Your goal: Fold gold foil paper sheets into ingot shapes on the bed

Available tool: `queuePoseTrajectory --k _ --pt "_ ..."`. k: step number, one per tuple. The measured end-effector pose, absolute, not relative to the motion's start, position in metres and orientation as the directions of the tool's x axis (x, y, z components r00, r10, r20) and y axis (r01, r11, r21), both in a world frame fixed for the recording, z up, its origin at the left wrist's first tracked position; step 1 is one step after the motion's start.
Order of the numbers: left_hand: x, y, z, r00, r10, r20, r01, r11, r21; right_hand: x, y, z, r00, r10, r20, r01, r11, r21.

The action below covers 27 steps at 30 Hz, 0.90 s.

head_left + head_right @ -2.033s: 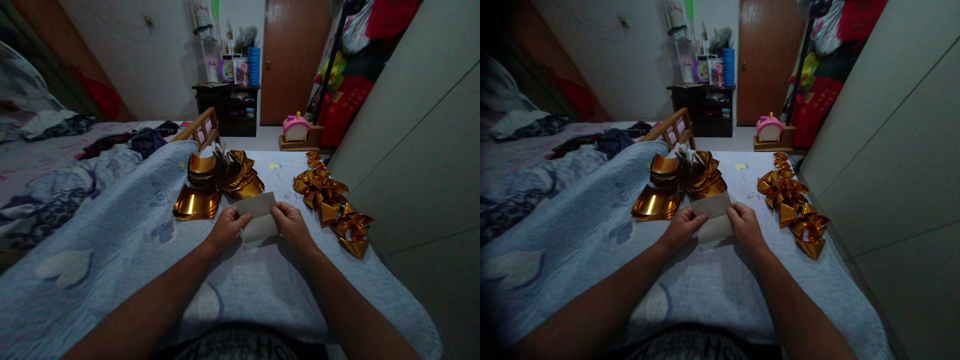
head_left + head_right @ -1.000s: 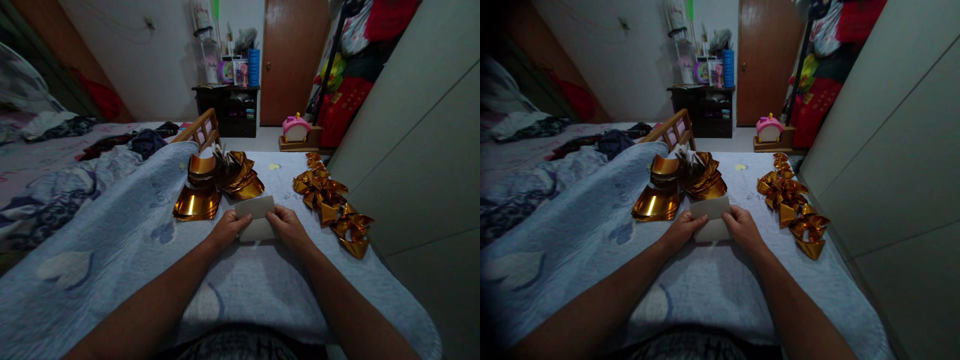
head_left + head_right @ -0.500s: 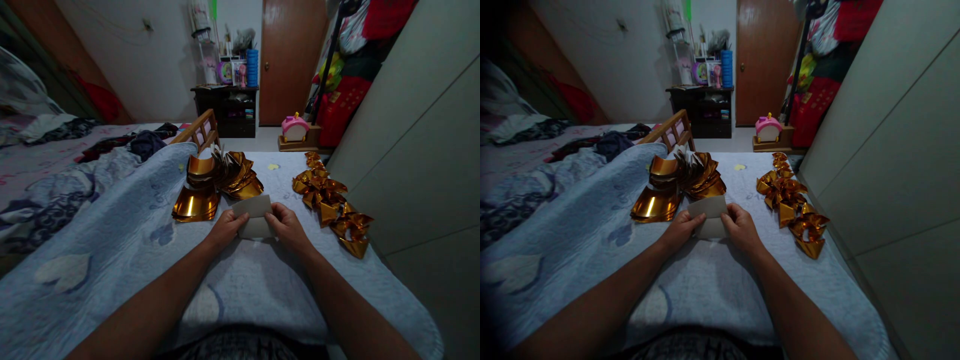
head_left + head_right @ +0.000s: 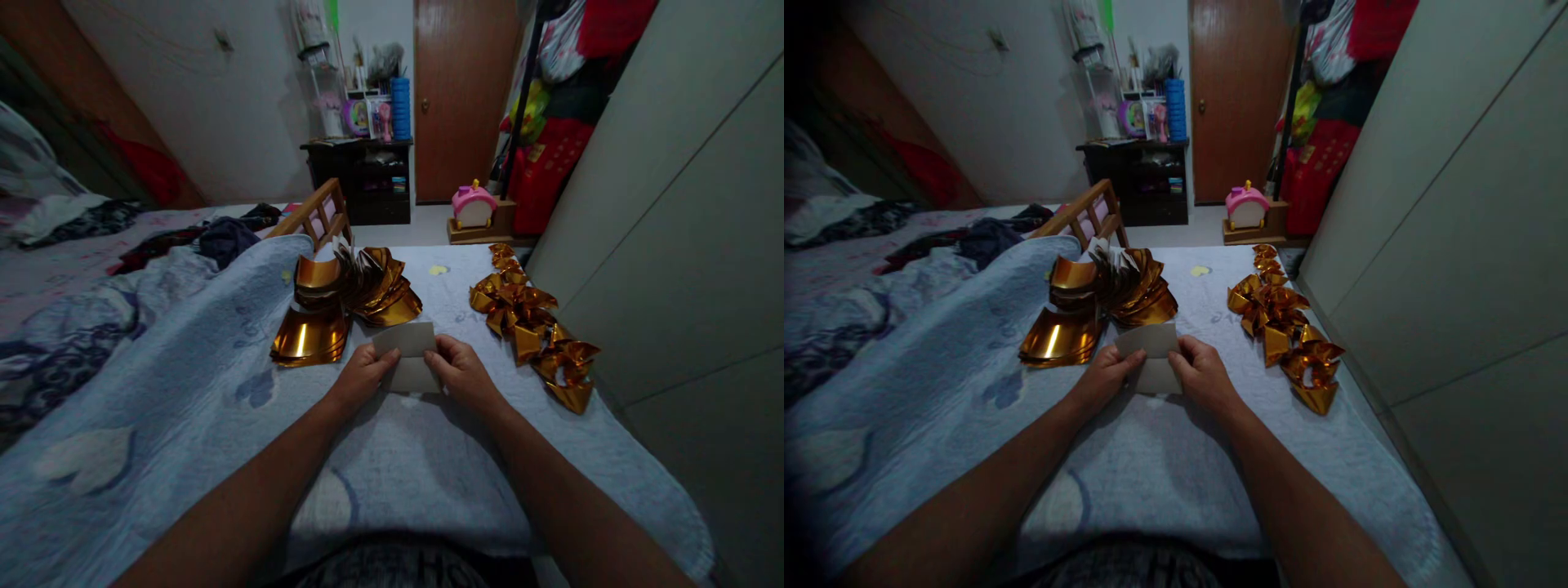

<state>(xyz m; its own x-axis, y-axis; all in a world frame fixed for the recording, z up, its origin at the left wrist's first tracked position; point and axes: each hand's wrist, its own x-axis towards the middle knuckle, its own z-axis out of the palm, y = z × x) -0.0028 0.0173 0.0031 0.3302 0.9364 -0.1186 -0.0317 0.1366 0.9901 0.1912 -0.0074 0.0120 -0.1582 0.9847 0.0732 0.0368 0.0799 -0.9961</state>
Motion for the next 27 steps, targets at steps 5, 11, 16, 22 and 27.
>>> queuePoseTrajectory --k 5,11,16,22,27 --pt "-0.004 0.018 0.001 0.347 0.931 -0.115 -0.038 0.137 0.990 0.192 -0.003 0.008 -0.119 0.991 0.055 0.108 0.068 -0.992" --pt "-0.002 0.016 0.006 0.359 0.925 -0.123 -0.111 0.173 0.979 0.194 0.001 0.002 -0.092 0.994 0.066 0.118 0.077 -0.990" --pt "0.000 0.016 0.004 0.347 0.927 -0.141 -0.199 0.220 0.955 0.194 0.001 -0.001 -0.091 0.994 0.055 0.013 0.057 -0.998" --pt "0.000 0.020 -0.001 0.346 0.924 -0.160 -0.270 0.261 0.927 0.196 0.000 -0.001 -0.068 0.997 0.036 -0.049 0.033 -0.998" --pt "0.000 0.022 -0.001 0.319 0.927 -0.198 -0.310 0.299 0.902 0.200 0.000 -0.002 -0.197 0.967 0.160 -0.052 0.152 -0.987"
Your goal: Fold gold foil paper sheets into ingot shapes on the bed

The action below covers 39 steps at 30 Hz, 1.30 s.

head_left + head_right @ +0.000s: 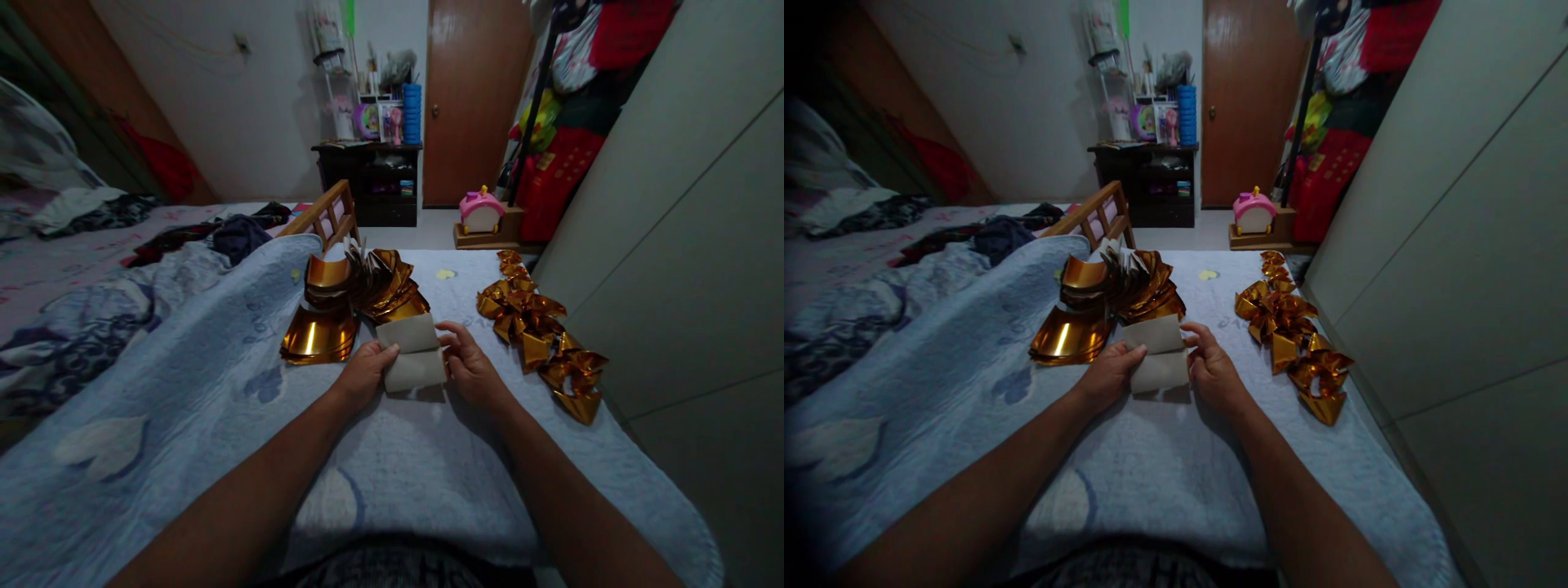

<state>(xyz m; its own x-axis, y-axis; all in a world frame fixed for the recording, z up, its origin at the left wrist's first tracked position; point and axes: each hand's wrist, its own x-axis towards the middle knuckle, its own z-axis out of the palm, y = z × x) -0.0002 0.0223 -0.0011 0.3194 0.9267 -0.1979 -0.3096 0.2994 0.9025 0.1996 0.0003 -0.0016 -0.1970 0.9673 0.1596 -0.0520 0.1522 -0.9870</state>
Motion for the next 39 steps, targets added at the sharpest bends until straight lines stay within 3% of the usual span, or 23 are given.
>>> queuePoseTrajectory --k 11,21,39 --pt "0.0006 0.0217 0.0030 0.308 0.925 -0.221 -0.341 0.324 0.883 0.2004 -0.0002 -0.0057 -0.250 0.909 0.334 0.150 0.377 -0.914" --pt "0.0001 0.0206 0.0024 0.345 0.928 -0.141 -0.312 0.255 0.915 0.1983 -0.0003 -0.0005 -0.306 0.921 0.242 0.060 0.273 -0.960" --pt "0.0009 0.0154 0.0080 0.332 0.933 -0.138 -0.264 0.232 0.936 0.1954 0.0014 0.0021 -0.310 0.933 0.180 -0.032 0.179 -0.983"
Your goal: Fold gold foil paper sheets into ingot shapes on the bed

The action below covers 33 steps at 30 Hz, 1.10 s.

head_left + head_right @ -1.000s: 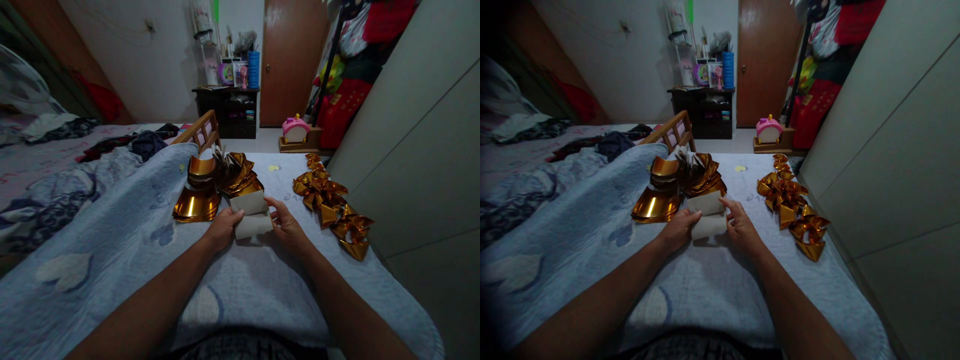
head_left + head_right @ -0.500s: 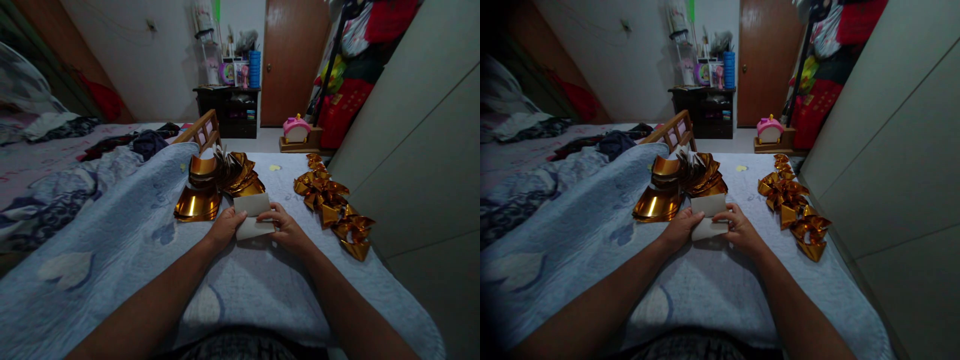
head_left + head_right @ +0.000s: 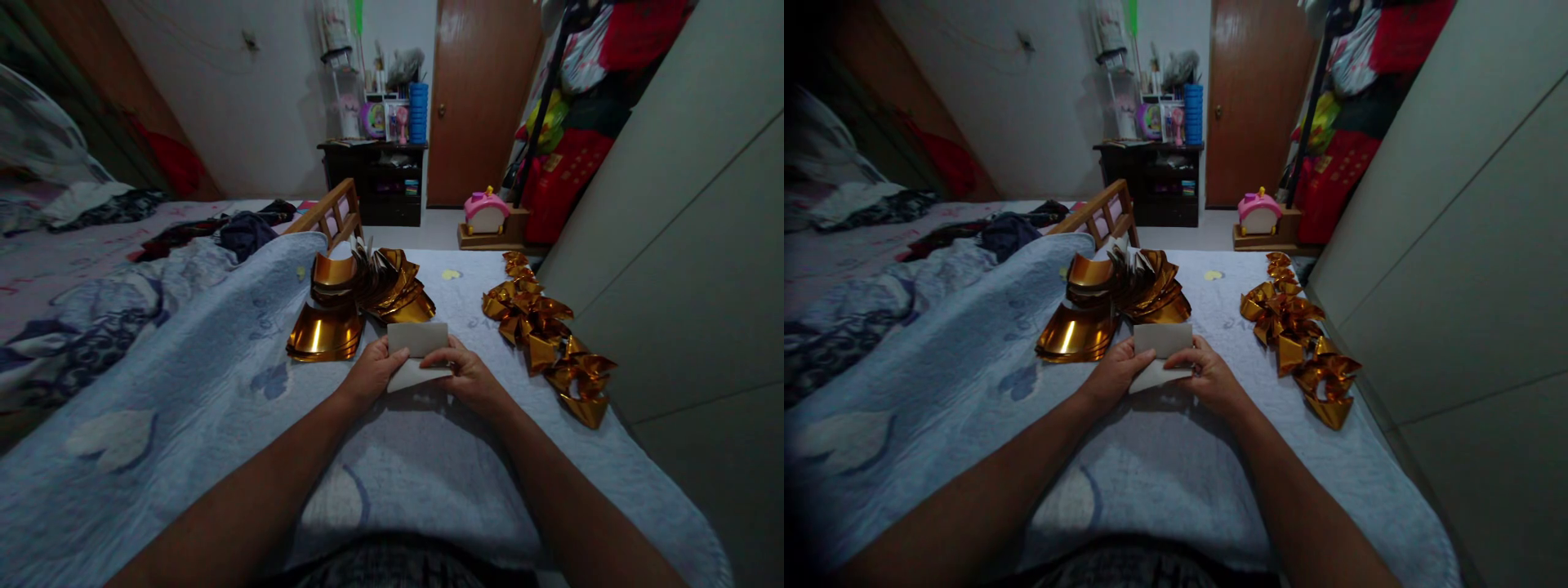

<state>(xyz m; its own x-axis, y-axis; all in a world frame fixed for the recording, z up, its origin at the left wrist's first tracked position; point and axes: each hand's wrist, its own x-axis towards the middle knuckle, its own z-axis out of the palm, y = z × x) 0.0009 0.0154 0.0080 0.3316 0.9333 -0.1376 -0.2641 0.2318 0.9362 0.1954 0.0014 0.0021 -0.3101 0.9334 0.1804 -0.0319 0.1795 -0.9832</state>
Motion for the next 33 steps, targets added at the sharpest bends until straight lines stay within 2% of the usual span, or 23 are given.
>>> queuePoseTrajectory --k 7,15,23,28,33 --pt "0.000 0.014 0.011 0.324 0.943 -0.076 -0.198 0.146 0.969 0.194 0.000 0.001 -0.291 0.926 0.240 0.013 0.254 -0.967" --pt "-0.001 0.016 0.014 0.275 0.960 -0.045 -0.130 0.083 0.988 0.194 0.001 0.001 -0.278 0.937 0.211 0.046 0.232 -0.971" --pt "0.002 0.013 0.017 0.342 0.939 -0.023 -0.164 0.083 0.983 0.194 0.002 0.003 -0.165 0.962 0.220 0.066 0.233 -0.970" --pt "0.000 0.007 0.015 0.326 0.945 -0.038 -0.193 0.105 0.976 0.197 0.005 0.000 -0.085 0.982 0.171 0.083 0.178 -0.981" --pt "-0.003 0.005 0.009 0.403 0.911 0.087 -0.202 -0.004 0.979 0.199 0.005 0.000 -0.004 0.983 0.183 0.111 0.183 -0.977"
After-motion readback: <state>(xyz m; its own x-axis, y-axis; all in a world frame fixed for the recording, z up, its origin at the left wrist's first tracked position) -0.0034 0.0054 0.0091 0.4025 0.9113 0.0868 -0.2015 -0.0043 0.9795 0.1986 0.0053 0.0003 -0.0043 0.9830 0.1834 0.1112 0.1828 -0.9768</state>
